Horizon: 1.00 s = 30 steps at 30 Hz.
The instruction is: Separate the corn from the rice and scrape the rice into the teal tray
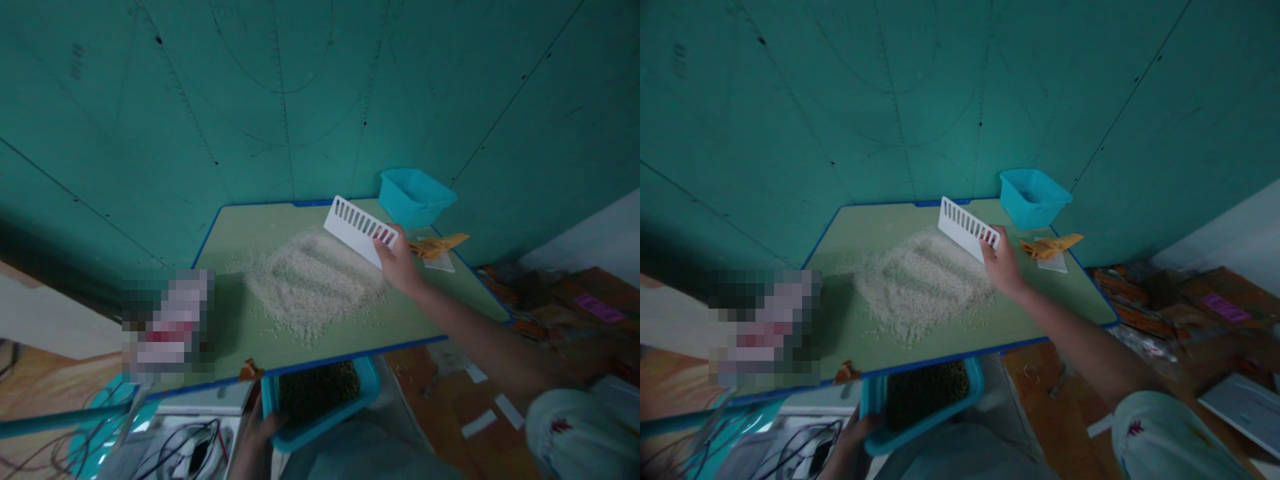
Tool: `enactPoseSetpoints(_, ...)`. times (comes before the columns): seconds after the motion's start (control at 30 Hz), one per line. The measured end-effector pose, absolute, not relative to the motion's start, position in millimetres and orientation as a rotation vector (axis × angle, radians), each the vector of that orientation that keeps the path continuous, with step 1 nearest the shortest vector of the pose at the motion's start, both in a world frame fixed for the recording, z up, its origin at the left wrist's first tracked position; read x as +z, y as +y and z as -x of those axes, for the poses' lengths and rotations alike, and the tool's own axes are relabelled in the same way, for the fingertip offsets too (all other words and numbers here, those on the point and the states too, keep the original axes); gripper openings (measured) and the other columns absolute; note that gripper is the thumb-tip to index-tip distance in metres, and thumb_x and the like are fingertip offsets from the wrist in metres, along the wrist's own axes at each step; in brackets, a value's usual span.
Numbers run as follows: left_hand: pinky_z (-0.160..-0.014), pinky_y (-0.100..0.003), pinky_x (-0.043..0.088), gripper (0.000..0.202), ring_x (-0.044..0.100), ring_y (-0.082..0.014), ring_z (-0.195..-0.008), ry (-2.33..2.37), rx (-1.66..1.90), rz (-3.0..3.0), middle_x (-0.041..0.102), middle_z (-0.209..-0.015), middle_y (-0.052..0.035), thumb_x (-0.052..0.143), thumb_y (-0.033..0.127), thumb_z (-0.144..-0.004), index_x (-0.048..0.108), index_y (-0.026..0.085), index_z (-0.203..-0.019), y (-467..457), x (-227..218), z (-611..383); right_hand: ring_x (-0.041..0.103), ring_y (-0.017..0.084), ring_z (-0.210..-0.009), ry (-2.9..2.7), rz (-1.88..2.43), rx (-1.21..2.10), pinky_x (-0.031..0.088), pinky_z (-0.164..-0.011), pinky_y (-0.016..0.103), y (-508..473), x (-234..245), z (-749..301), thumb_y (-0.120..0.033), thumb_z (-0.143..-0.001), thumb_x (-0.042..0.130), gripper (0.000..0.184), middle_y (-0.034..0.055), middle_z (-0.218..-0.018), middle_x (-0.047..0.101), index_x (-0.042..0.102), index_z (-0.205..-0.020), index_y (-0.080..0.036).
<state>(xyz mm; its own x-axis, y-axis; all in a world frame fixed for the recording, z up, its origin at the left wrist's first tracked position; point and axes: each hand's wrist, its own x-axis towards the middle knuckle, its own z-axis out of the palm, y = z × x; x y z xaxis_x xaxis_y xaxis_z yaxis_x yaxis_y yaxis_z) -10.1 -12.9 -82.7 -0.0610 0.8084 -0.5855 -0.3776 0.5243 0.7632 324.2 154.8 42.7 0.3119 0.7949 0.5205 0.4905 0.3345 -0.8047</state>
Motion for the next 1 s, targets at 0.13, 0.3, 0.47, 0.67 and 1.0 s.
enactPoseSetpoints(0.13,-0.096,-0.058,0.054,0.076,0.057,-0.0549,-0.124,1.308,1.002,-0.414,0.084,-0.091,-0.0046,0.086,0.033,-0.038,0.074,0.029,-0.113,-13.3,-80.3,6.1,0.066,0.027,-0.089,-1.320,1.313,0.302,0.052,-0.082,0.045,158.1,40.1,-330.4,-0.040,-0.085,0.055,0.024,0.0067,-0.094,0.068,0.044,-0.102,-0.028)
enactPoseSetpoints(0.3,-0.098,-0.058,0.053,0.077,0.057,-0.0539,-0.125,1.325,0.986,-0.403,0.084,-0.091,-0.0050,0.085,0.032,-0.042,0.073,0.028,-0.118,-14.1,-77.8,5.4,0.067,0.026,-0.082,-1.377,1.325,0.415,0.054,-0.074,0.043,146.9,33.0,-303.6,-0.037,-0.087,0.052,0.019,0.0055,-0.088,0.068,0.046,-0.102,-0.028)
enactPoseSetpoints(0.47,-0.097,-0.058,0.055,0.068,0.059,-0.0520,-0.124,1.308,0.974,-0.392,0.084,-0.097,-0.0049,0.081,0.033,-0.048,0.074,0.028,-0.115,-18.0,-74.8,2.5,0.068,0.024,-0.074,-1.509,1.290,0.412,0.054,-0.067,0.038,127.8,40.2,-265.7,-0.032,-0.090,0.050,0.015,0.0049,-0.085,0.069,0.049,-0.105,-0.027)
enactPoseSetpoints(0.67,-0.097,-0.056,0.055,0.062,0.058,-0.0512,-0.125,1.314,0.980,-0.410,0.083,-0.104,-0.0037,0.081,0.034,-0.046,0.076,0.029,-0.108,-19.1,-74.6,3.3,0.067,0.020,-0.091,-1.825,0.999,0.287,0.056,-0.078,0.035,91.7,54.3,-223.1,-0.018,-0.096,0.044,0.015,0.0065,-0.096,0.068,0.051,-0.107,-0.025)
enactPoseSetpoints(1.0,-0.102,-0.055,0.052,0.067,0.053,-0.0531,-0.130,1.339,1.041,-0.437,0.083,-0.105,-0.0007,0.084,0.028,-0.036,0.077,0.031,-0.103,-12.1,-80.6,10.9,0.067,0.019,-0.086,-1.858,1.048,0.396,0.058,-0.074,0.034,74.6,42.2,-194.9,-0.019,-0.097,0.041,0.016,0.0061,-0.094,0.067,0.047,-0.111,-0.025)
